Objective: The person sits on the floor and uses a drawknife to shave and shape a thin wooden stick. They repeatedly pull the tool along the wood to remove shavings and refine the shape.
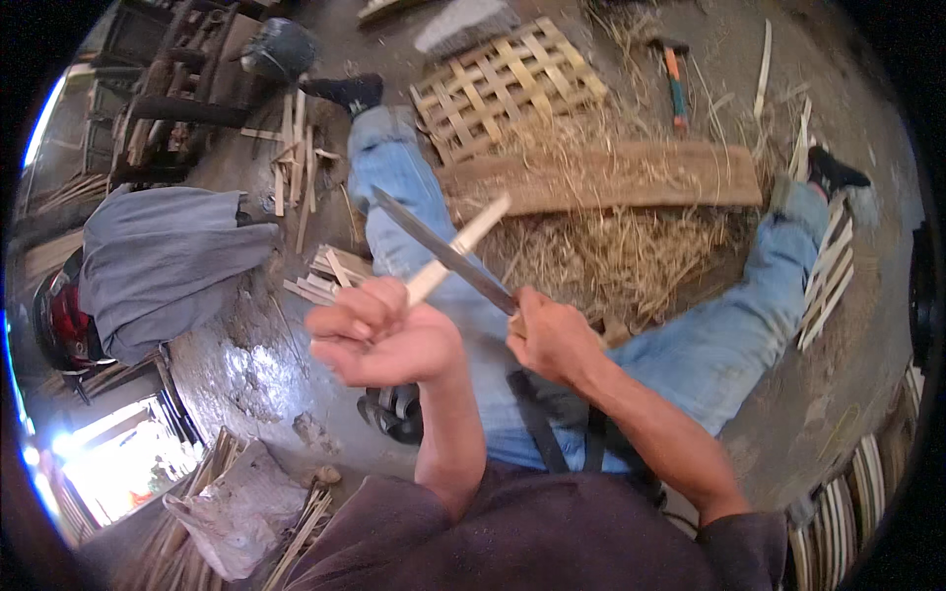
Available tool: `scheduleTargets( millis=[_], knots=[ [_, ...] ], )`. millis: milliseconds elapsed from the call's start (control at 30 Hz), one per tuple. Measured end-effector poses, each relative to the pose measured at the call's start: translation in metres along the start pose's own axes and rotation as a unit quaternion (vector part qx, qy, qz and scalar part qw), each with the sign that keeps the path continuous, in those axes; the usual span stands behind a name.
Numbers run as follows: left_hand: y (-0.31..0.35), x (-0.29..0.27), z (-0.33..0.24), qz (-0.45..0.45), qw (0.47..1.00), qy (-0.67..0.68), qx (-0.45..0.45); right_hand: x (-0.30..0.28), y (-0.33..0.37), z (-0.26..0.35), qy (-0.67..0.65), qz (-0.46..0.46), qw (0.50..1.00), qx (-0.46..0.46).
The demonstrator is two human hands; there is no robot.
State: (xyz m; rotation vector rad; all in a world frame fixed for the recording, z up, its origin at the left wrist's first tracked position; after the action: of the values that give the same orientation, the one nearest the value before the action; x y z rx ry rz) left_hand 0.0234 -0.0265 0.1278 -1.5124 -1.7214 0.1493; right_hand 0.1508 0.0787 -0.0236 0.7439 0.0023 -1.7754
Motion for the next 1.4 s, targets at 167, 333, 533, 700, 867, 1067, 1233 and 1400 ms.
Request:
scheduleTargets(
  millis=[167,333,533,700,867,1067,1233,1400],
  knots=[
    [-0.001,-0.005,-0.007,-0.029,0.998,-0.053,0.013,0.007,0.039,0.054,-0.113,0.015,0.992,-0.051],
    [-0.006,-0.004,0.003,-0.040,0.998,0.045,-0.031,-0.003,-0.017,-0.007,0.019,-0.038,0.999,0.011],
    [-0.009,-0.005,-0.007,-0.013,1.000,-0.024,0.010,0.003,0.026,0.050,-0.060,0.017,0.996,-0.057],
    [-0.006,-0.003,-0.004,-0.019,0.999,0.032,-0.025,-0.001,-0.011,-0.003,0.016,-0.062,0.998,-0.004],
    [-0.010,-0.009,-0.010,-0.030,0.999,0.003,0.021,0.020,0.011,0.027,0.014,0.016,0.999,-0.042],
    [-0.001,-0.010,-0.001,-0.035,0.999,-0.030,0.000,0.005,0.001,0.024,0.028,-0.024,0.999,-0.038],
    [0.005,-0.003,0.005,0.011,0.999,-0.022,-0.031,0.000,-0.001,0.008,0.032,-0.004,0.999,0.028],
    [0.000,-0.014,0.002,-0.062,0.997,-0.032,-0.032,-0.012,-0.011,0.013,0.037,-0.057,0.997,-0.019]
  ],
)
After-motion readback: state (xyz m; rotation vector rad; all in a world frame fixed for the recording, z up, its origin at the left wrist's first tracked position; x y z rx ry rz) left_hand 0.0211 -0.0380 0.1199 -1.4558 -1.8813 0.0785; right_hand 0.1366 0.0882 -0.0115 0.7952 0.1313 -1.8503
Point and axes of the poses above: each hand's wrist, its own y-axis away from the middle knuckle, its own x-axis out of the palm, z = x × y, the point moved 9 cm from there along -y, towards the middle knuckle, and after that the axes turned 8 degrees about x, right-handed, at the moved point
